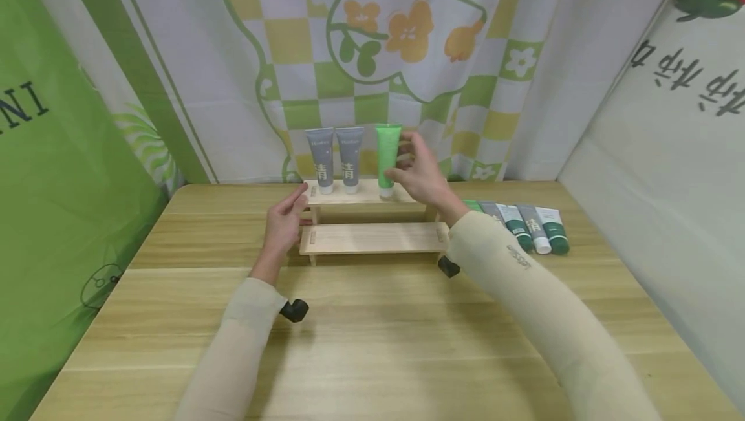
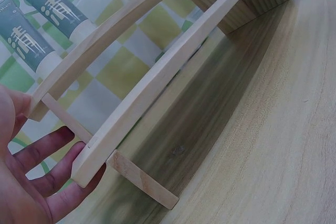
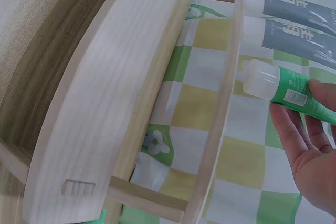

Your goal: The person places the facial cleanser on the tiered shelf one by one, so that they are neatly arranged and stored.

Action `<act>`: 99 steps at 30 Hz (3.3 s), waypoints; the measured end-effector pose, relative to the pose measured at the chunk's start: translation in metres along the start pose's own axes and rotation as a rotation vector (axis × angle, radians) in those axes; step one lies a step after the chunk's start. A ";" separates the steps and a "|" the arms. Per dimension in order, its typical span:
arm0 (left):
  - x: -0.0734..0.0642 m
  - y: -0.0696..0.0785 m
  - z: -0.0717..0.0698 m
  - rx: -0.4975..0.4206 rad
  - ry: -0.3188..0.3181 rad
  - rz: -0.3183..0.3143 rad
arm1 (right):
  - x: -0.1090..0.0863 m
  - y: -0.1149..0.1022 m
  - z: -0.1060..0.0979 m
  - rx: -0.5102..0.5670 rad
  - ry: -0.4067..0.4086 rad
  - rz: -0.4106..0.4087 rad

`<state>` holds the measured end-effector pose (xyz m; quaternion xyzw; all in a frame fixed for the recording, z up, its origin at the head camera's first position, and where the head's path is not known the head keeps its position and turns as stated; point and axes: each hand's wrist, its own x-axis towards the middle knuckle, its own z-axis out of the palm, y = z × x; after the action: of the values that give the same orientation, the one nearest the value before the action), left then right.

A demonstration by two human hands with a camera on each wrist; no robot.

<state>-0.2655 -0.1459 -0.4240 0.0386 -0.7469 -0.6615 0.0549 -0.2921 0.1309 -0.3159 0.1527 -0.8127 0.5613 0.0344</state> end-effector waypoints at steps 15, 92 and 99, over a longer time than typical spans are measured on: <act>-0.001 0.000 0.000 -0.002 -0.007 0.005 | 0.011 0.008 0.014 -0.014 0.054 0.001; -0.002 -0.001 0.000 -0.008 -0.007 -0.012 | -0.061 0.056 -0.081 0.016 0.044 0.073; -0.001 -0.002 -0.001 -0.005 0.008 -0.019 | -0.082 0.076 -0.129 0.090 0.074 0.132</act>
<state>-0.2648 -0.1467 -0.4259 0.0482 -0.7445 -0.6638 0.0517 -0.2510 0.2917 -0.3553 0.0792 -0.7932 0.6034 0.0206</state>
